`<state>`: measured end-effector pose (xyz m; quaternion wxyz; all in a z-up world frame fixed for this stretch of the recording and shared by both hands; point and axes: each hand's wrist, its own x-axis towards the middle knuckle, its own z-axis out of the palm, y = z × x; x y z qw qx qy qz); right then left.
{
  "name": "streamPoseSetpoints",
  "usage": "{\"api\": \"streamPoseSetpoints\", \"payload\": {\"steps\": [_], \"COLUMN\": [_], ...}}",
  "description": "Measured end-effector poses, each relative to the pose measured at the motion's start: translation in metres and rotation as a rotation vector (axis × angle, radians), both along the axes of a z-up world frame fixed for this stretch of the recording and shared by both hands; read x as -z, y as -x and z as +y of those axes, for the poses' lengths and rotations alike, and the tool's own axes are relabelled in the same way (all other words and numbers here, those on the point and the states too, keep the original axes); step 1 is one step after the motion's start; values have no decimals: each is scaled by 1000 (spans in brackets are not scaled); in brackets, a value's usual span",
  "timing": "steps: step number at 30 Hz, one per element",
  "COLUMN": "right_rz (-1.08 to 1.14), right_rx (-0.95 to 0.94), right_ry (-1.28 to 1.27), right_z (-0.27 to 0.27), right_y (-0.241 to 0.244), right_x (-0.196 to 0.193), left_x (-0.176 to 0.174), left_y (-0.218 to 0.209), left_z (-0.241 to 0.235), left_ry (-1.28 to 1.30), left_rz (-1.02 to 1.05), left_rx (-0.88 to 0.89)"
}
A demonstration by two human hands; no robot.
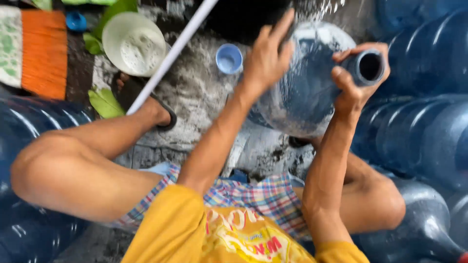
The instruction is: The person scrubs a large blue water jug with a brush and soapy water, rotating the jug to clean multiple sides. The person then rinses the jug under running water from a white pipe.
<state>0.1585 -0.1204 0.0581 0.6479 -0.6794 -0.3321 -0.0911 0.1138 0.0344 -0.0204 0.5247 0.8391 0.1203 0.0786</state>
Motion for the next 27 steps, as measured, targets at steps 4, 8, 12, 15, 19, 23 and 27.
{"api": "streamPoseSetpoints", "payload": {"steps": [4, 8, 12, 15, 19, 23, 27], "right_rz": [102, 30, -8, 104, 34, -15, 83], "right_rx": [64, -46, -13, 23, -15, -23, 61], "right_ry": [-9, -23, -10, -21, -31, -27, -17], "right_z": [0, -6, 0, 3, 1, 0, -3], "right_y": [-1, -3, 5, 4, -5, -4, 5], "right_x": [3, 7, -1, -2, 6, 3, 4], "left_x": [-29, -3, 1, -17, 42, 63, 23], "left_y": [89, 54, 37, 88, 44, -1, 99], "left_z": [-62, -50, -15, -46, -1, 25, -50], "left_ry": [-480, -714, 7, -109, 225, 641, 640], "left_rz": [-175, -148, -107, -183, -181, -348, -173], "left_rx": [-13, -108, -108, -86, -109, -86, -274]}}
